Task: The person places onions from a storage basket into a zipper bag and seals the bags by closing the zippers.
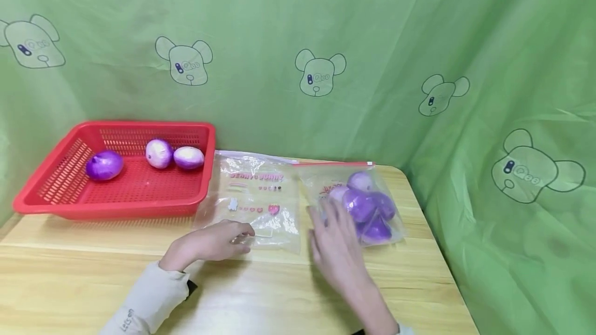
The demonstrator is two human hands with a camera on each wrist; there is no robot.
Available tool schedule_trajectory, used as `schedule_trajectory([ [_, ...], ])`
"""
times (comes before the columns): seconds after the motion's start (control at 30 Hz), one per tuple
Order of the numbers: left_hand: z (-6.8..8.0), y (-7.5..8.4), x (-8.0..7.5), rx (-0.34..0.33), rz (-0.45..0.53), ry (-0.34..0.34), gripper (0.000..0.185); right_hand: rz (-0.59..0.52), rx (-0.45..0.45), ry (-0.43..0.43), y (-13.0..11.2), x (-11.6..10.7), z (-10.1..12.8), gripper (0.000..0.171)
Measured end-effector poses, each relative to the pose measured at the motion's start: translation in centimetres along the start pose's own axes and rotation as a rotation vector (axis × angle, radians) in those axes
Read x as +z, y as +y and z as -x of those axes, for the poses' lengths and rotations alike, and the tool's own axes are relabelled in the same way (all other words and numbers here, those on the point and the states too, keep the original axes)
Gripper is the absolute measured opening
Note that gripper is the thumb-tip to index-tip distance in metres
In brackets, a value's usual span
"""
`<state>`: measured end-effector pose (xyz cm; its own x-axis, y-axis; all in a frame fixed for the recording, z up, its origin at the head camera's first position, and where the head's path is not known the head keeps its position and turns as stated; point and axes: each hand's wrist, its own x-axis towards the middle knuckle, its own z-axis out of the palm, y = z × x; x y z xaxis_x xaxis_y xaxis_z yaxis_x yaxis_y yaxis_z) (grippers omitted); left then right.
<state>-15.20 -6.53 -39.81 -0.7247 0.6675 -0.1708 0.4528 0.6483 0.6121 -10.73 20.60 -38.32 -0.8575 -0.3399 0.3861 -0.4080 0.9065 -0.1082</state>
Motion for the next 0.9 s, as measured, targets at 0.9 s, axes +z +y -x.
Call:
schedule_trajectory([
  [0.9,-0.4,-0.5,0.5,-0.035,0.0,0.037,0.013,-0.334,0.549,-0.29,-2.8,8.2,-8.3,0.077],
])
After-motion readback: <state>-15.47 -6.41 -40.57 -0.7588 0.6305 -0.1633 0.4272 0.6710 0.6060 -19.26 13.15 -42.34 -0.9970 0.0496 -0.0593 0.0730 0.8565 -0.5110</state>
